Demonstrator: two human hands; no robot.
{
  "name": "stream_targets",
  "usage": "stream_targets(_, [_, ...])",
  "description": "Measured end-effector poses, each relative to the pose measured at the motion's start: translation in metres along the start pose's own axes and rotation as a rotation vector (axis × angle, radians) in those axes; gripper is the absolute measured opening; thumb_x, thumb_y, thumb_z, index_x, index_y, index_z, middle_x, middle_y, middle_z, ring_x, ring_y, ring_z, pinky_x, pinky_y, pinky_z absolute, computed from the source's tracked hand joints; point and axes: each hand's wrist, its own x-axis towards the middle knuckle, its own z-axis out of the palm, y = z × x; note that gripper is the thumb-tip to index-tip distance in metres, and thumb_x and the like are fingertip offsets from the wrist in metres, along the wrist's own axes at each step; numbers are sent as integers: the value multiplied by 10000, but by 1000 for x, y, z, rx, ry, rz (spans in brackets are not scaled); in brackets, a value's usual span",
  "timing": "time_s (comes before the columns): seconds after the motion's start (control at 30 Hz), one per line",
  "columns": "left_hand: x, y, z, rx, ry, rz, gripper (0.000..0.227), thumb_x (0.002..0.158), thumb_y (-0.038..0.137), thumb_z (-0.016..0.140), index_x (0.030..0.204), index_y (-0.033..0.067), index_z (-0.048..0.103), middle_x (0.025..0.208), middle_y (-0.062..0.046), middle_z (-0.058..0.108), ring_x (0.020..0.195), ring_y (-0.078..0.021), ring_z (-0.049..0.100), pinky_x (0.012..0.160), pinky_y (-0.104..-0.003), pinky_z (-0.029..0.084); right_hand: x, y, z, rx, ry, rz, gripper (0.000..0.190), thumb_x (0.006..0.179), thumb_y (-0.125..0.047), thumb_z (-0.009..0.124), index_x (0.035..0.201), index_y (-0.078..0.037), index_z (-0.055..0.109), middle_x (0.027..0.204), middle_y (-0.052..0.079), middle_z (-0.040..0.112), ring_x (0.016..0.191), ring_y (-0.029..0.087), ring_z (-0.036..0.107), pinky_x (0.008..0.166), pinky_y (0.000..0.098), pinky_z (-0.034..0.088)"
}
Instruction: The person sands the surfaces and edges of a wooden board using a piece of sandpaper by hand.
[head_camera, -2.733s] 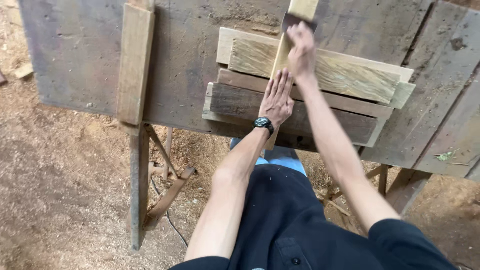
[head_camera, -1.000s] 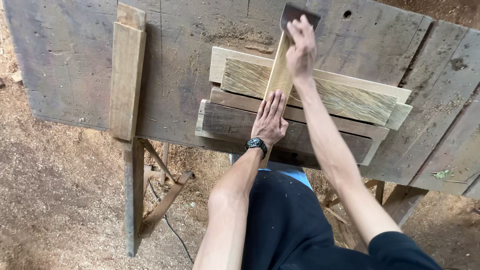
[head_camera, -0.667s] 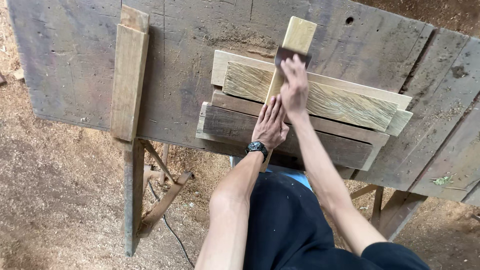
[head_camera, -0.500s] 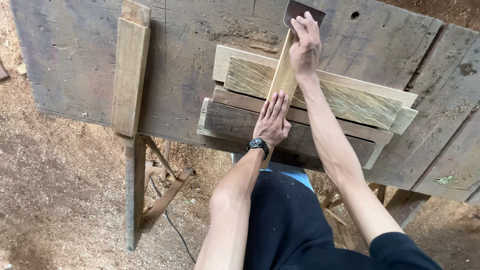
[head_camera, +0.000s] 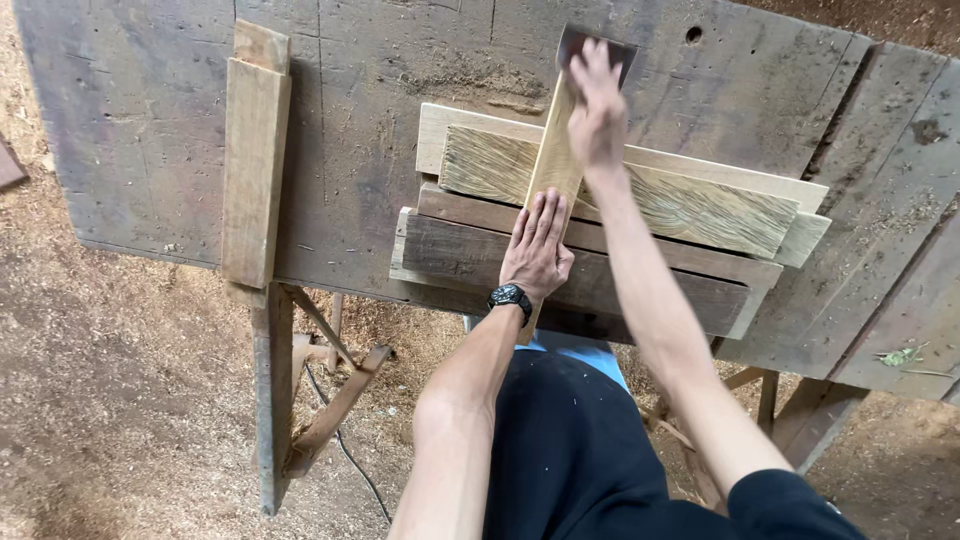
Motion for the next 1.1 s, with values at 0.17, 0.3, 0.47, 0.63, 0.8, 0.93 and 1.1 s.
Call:
stream_targets(0.17, [-2, 4, -3, -31, 23, -1, 839, 883, 225, 544, 1641, 89, 210, 1724, -85, 175, 1607, -232, 168, 1328, -425, 151, 18, 3, 0, -42, -20, 34, 502, 981, 183, 508, 1393, -60, 661, 1561, 143, 504, 1494, 297, 423, 1301, 485, 231])
stream_targets(0.3, [1, 3, -9, -30, 6, 10, 849, 876, 227, 543, 1636, 74, 197, 1719, -112, 164, 1602, -247, 160, 1317, -437, 148, -41, -33, -21, -24, -80, 47, 532, 955, 181, 495, 1407, -67, 628, 1554, 138, 498, 1484, 293, 432, 1294, 491, 239])
stream_targets(0.47, [0, 2, -6, -17, 12, 5, 842, 891, 222, 535, 1644, 73, 189, 1728, -103, 165, 1611, -234, 161, 1330, -428, 145, -7, -10, -4, -65, -28, -28, 483, 1026, 147, 520, 1414, -114, 638, 1532, 121, 539, 1454, 294, 482, 1273, 519, 280])
stream_targets(0.63, [-1, 3, -4, 11, 13, -9, 822, 899, 235, 526, 1644, 87, 212, 1726, -79, 174, 1607, -222, 163, 1332, -411, 137, 42, 7, 8, -90, -123, 91, 486, 1029, 128, 480, 1402, -130, 653, 1489, 66, 590, 1439, 264, 524, 1258, 535, 278])
stream_targets(0.8, [3, 4, -9, -1, 18, -8, 818, 892, 240, 526, 1636, 82, 224, 1720, -79, 184, 1603, -223, 168, 1327, -413, 141, 15, -17, -11, -93, -91, -14, 461, 965, 148, 481, 1343, -46, 659, 1477, 163, 577, 1396, 342, 511, 1217, 545, 305])
stream_targets(0.93, [0, 3, -5, 14, 22, -9, 810, 901, 235, 524, 1640, 79, 229, 1723, -81, 187, 1607, -223, 173, 1336, -408, 149, 40, -15, -11, -120, -42, -111, 410, 991, 135, 493, 1309, -44, 680, 1405, 178, 650, 1313, 376, 624, 1171, 527, 401])
stream_targets(1.1, [-1, 3, -5, 33, 30, -5, 812, 904, 233, 524, 1643, 84, 223, 1724, -78, 185, 1604, -217, 172, 1331, -405, 149, 74, -10, -12, -72, -350, 316, 249, 1060, 30, 466, 1220, -6, 653, 1089, 166, 716, 952, 292, 727, 920, 454, 630])
